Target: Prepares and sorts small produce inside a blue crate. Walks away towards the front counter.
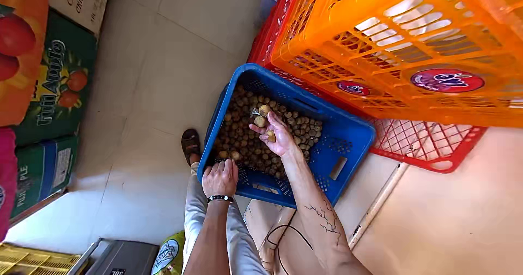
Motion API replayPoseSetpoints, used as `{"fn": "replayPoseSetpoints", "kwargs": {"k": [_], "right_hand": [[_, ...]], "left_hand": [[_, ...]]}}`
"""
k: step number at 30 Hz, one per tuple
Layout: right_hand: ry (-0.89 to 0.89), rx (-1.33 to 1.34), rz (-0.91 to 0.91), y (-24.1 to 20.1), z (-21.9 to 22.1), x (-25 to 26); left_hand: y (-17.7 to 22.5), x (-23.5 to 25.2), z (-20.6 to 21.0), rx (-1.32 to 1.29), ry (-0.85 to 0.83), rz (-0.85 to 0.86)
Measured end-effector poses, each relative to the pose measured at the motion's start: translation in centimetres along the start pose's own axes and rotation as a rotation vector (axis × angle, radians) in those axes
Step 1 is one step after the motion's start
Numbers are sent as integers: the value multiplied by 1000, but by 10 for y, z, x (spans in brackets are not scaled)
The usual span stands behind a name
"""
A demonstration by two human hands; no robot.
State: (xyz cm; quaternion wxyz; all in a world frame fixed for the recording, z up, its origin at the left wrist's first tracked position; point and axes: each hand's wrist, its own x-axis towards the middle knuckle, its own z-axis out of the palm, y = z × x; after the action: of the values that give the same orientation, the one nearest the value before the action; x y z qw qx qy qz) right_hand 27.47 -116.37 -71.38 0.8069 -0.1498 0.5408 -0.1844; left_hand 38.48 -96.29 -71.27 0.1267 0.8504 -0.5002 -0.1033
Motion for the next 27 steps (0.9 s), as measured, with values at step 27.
{"fn": "replayPoseSetpoints", "kwargs": {"k": [27], "right_hand": [[-791,986,-178,31,-38,-34]], "left_hand": [[2,3,-5,-1,-99,-14]]}}
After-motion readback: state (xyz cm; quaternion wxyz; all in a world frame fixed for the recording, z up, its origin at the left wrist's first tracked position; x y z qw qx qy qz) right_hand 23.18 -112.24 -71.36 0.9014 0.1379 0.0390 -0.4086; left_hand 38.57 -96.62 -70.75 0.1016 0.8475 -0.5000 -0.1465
